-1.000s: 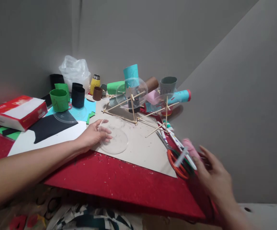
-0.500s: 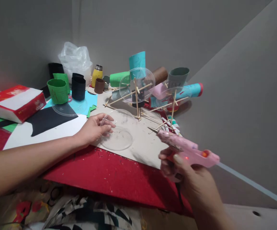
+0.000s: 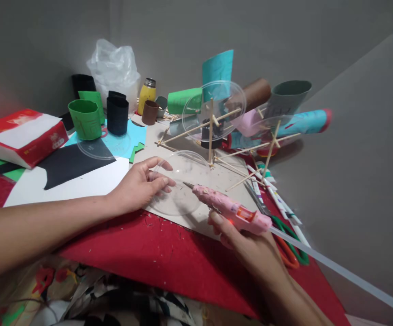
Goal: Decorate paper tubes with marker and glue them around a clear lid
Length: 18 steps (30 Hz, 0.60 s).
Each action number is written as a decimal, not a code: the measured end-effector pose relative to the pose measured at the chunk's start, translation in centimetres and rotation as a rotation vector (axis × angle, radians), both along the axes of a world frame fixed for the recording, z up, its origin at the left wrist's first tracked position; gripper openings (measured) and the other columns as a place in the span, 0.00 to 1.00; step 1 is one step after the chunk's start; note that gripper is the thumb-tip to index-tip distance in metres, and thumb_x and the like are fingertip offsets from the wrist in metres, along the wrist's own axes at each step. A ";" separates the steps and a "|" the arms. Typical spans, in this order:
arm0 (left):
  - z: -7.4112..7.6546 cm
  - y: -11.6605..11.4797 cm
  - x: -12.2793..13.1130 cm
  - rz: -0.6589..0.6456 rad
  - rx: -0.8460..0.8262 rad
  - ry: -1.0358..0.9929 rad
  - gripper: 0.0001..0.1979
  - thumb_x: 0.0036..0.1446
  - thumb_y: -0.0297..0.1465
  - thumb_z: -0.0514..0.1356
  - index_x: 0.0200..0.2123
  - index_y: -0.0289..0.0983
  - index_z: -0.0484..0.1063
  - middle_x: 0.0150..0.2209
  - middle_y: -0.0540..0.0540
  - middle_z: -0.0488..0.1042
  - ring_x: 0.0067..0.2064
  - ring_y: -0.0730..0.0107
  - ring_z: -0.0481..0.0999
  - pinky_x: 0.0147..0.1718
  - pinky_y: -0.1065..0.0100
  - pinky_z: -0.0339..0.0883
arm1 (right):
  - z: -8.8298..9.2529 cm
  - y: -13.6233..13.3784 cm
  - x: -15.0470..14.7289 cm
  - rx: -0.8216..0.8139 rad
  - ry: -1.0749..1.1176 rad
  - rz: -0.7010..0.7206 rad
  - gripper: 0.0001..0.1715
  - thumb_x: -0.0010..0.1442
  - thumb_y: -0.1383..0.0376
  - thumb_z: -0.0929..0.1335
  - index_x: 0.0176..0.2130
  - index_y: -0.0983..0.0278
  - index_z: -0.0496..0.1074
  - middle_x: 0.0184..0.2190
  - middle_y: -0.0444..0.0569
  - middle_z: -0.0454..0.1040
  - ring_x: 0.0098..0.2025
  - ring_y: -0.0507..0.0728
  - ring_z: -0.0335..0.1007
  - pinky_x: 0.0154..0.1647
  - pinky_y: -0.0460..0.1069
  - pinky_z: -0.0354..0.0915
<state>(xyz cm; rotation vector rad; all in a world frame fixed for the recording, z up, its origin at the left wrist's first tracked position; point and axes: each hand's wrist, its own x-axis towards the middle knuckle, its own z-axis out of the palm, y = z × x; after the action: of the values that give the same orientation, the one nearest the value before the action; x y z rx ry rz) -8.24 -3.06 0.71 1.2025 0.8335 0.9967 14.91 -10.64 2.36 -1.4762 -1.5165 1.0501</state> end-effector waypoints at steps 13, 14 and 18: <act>0.2 -0.3 0.0 -0.020 0.055 0.087 0.11 0.58 0.26 0.62 0.44 0.38 0.68 0.35 0.47 0.84 0.33 0.70 0.83 0.30 0.73 0.69 | -0.6 -0.4 0.6 0.213 -0.273 0.091 0.22 0.69 0.57 0.67 0.59 0.56 0.77 0.62 0.46 0.75 0.67 0.61 0.67 0.68 0.56 0.66; 0.1 -0.3 0.0 -0.025 0.066 0.090 0.11 0.58 0.26 0.62 0.44 0.38 0.68 0.35 0.47 0.84 0.34 0.70 0.83 0.30 0.72 0.69 | -0.7 -0.3 0.7 0.219 -0.288 0.101 0.22 0.69 0.56 0.67 0.59 0.56 0.77 0.62 0.46 0.75 0.67 0.62 0.67 0.69 0.58 0.65; -0.1 -0.4 0.0 -0.047 0.125 0.091 0.12 0.57 0.26 0.62 0.45 0.38 0.68 0.36 0.47 0.84 0.35 0.69 0.83 0.32 0.72 0.70 | -1.0 -0.3 0.8 0.223 -0.328 0.115 0.23 0.70 0.55 0.66 0.61 0.55 0.75 0.63 0.47 0.74 0.67 0.63 0.67 0.70 0.60 0.62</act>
<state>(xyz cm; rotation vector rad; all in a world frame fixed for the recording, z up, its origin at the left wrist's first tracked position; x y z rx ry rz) -8.24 -3.45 0.58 1.3769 0.8191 0.9731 15.74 -10.99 1.35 -1.4669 -1.9006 0.6963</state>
